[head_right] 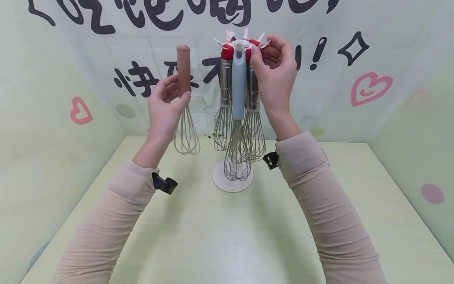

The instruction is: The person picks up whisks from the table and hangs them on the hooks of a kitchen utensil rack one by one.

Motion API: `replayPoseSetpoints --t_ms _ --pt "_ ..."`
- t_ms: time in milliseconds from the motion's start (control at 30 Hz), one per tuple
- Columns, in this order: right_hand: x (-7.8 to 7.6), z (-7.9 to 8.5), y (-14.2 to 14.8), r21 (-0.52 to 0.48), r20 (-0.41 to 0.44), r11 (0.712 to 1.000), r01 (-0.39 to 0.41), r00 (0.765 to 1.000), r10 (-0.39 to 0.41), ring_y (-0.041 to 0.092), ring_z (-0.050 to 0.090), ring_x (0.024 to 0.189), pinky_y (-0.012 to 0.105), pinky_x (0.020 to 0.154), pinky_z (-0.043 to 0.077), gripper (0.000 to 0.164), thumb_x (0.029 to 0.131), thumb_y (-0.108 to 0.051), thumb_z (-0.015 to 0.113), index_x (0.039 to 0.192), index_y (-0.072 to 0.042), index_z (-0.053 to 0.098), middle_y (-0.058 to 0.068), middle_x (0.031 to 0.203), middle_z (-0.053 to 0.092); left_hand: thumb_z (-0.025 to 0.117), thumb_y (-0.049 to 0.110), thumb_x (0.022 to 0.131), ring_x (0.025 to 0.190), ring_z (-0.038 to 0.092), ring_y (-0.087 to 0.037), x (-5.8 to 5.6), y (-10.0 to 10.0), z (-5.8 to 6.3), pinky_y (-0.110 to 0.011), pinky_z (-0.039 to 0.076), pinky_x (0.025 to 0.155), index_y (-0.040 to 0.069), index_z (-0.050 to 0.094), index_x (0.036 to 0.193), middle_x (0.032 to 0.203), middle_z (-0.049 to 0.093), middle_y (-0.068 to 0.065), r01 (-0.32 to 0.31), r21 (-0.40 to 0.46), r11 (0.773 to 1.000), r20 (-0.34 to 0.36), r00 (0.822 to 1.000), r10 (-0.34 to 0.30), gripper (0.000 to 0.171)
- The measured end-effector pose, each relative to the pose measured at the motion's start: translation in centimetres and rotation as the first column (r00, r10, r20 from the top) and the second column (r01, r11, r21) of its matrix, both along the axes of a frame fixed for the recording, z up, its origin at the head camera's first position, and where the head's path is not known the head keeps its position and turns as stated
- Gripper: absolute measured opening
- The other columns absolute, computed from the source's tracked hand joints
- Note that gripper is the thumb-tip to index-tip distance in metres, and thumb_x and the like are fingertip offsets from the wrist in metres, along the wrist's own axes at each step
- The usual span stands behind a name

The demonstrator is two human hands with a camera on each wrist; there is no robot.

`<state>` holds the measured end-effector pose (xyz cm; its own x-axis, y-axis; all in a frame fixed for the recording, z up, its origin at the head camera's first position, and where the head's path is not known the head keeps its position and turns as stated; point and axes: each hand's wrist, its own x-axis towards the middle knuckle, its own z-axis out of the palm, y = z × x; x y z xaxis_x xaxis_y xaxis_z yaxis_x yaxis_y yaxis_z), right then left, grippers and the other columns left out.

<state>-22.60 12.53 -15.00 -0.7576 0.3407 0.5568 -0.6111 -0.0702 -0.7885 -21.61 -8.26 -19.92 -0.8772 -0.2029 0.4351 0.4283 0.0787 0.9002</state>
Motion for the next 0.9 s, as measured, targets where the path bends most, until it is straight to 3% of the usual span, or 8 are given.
replayPoseSetpoints --t_ms 333,900 --pt "-0.1 -0.2 0.1 0.006 0.005 1.0 -0.004 1.0 0.004 0.012 0.053 0.09 0.02 0.086 0.048 0.026 0.085 -0.01 0.065 0.11 -0.007 0.057 -0.001 0.093 0.055 0.063 0.001 0.086 0.103 0.061 -0.017 -0.2 1.0 0.4 -0.024 0.056 0.091 0.004 0.057 0.129 0.123 0.063 -0.015 0.05 -0.017 0.999 -0.055 0.997 -0.051 0.044" --pt "-0.1 -0.1 0.1 0.013 0.003 1.0 0.005 1.0 -0.005 0.012 0.053 0.091 0.02 0.087 0.048 0.028 0.085 -0.01 0.064 0.112 -0.005 0.057 -0.001 0.094 0.056 0.064 0.003 0.087 0.107 0.061 -0.021 -0.4 2.5 1.8 -0.026 0.056 0.093 0.008 0.056 0.132 0.125 0.062 -0.014 0.091 -0.022 0.996 -0.082 0.992 -0.093 0.046"
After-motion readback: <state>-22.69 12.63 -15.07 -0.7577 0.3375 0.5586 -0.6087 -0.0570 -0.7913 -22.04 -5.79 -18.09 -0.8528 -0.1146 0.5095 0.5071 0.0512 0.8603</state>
